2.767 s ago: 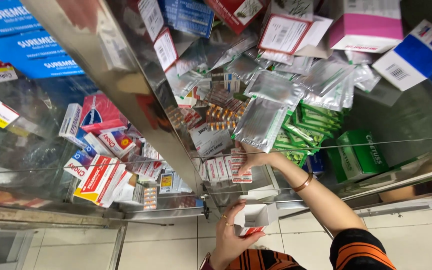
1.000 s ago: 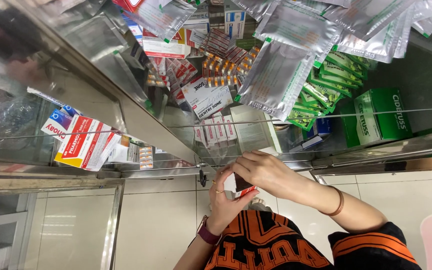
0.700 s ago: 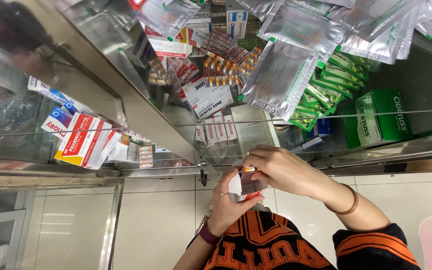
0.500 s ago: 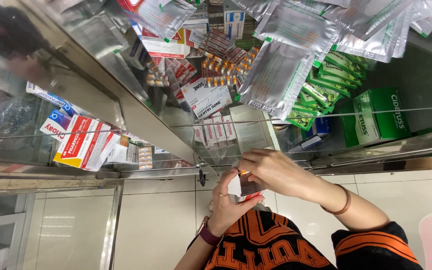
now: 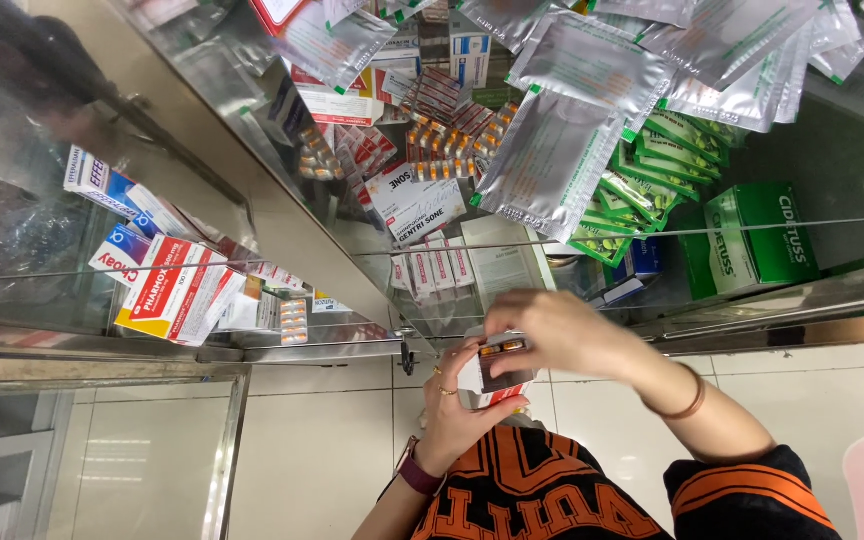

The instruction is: Organizing and packing medicine blister packs into their respective cardboard boxes on a storage shelf.

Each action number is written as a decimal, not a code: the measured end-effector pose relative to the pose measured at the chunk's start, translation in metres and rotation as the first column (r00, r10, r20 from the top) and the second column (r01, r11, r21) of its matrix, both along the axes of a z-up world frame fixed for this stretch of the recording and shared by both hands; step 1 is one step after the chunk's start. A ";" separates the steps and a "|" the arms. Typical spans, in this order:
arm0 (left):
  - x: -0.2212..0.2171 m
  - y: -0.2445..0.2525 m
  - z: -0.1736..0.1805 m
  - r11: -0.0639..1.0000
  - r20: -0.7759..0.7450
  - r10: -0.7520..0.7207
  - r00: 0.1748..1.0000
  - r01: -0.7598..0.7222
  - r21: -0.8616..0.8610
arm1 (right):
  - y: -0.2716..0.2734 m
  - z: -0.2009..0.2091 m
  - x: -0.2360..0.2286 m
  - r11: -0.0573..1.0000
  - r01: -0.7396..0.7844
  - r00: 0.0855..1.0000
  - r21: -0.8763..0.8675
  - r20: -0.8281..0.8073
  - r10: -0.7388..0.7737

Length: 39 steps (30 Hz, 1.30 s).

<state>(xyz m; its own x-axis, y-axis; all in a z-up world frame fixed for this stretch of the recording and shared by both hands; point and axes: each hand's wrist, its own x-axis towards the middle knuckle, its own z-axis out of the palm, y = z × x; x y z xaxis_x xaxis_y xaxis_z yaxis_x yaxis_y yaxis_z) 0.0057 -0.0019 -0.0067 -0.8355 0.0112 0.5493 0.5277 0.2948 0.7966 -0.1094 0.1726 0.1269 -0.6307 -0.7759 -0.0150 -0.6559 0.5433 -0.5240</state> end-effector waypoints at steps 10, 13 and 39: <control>0.007 -0.008 0.005 0.996 0.030 0.046 0.999 -0.043 -0.076 | -0.008 0.011 -0.044 0.967 0.252 0.950 -0.049 0.203 -0.237; 0.007 -0.015 -0.003 0.999 0.012 0.044 0.999 -0.043 -0.020 | -0.020 0.027 -0.019 0.996 -0.086 0.991 -0.014 0.105 0.087; -0.005 -0.012 -0.013 0.998 -0.092 0.048 0.995 -0.051 -0.032 | -0.013 0.019 0.015 0.991 -0.131 0.935 0.027 -0.329 0.133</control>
